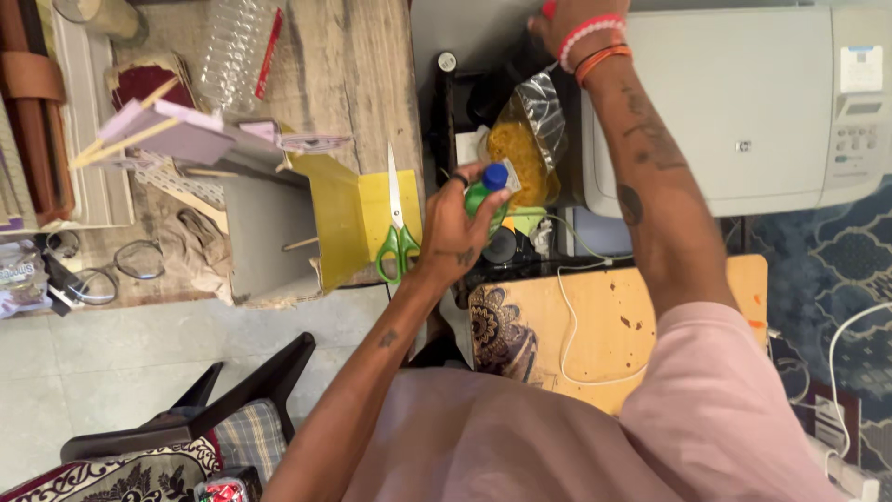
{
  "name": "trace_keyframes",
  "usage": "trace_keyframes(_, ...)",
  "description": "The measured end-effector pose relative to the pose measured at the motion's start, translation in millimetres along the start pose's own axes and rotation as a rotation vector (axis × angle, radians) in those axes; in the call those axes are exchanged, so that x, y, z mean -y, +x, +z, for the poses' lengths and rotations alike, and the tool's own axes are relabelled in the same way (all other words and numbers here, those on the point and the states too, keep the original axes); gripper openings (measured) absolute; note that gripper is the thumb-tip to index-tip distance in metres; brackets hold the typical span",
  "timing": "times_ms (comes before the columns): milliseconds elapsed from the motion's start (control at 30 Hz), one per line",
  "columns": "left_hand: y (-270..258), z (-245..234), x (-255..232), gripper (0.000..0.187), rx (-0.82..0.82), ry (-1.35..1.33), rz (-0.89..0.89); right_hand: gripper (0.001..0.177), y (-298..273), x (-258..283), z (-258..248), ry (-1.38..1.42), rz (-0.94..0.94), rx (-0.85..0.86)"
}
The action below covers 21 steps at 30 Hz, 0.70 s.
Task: The person organizes various items on a cluttered desk and bed. They handle a small electronic device, a white cable, a green bottle, a water bottle, a pair of scissors, and a yellow sticky note, moving them between the desk and the bed.
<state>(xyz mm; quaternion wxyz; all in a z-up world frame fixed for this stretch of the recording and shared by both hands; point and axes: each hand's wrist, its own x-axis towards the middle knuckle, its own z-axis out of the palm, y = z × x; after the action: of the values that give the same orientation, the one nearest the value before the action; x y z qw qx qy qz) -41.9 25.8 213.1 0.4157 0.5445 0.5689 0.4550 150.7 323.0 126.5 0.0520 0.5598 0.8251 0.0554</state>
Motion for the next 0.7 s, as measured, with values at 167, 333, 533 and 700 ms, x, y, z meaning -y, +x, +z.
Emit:
trace_keyframes(167, -6.6, -10.6, 7.5, 0.039, -0.015, -0.012, -0.014, 0.073, 32.5, 11.3, 27.6, -0.202, 0.162, 0.047)
trace_keyframes(333, -10.8, -9.4, 11.8, 0.033, -0.019, -0.065, -0.020, 0.064, 31.5, 27.8, 23.9, -0.004, 0.222, 0.123)
trace_keyframes(533, -11.8, -7.9, 5.6, 0.032, -0.029, -0.087, 0.003, 0.059, 3.5, 45.9, -17.1, 0.378, 0.104, -0.045)
trace_keyframes(700, -13.0, -12.1, -18.0, 0.034, -0.028, 0.053, -0.070, 0.052, -27.2, 26.6, -88.5, 0.421, 0.034, -0.018)
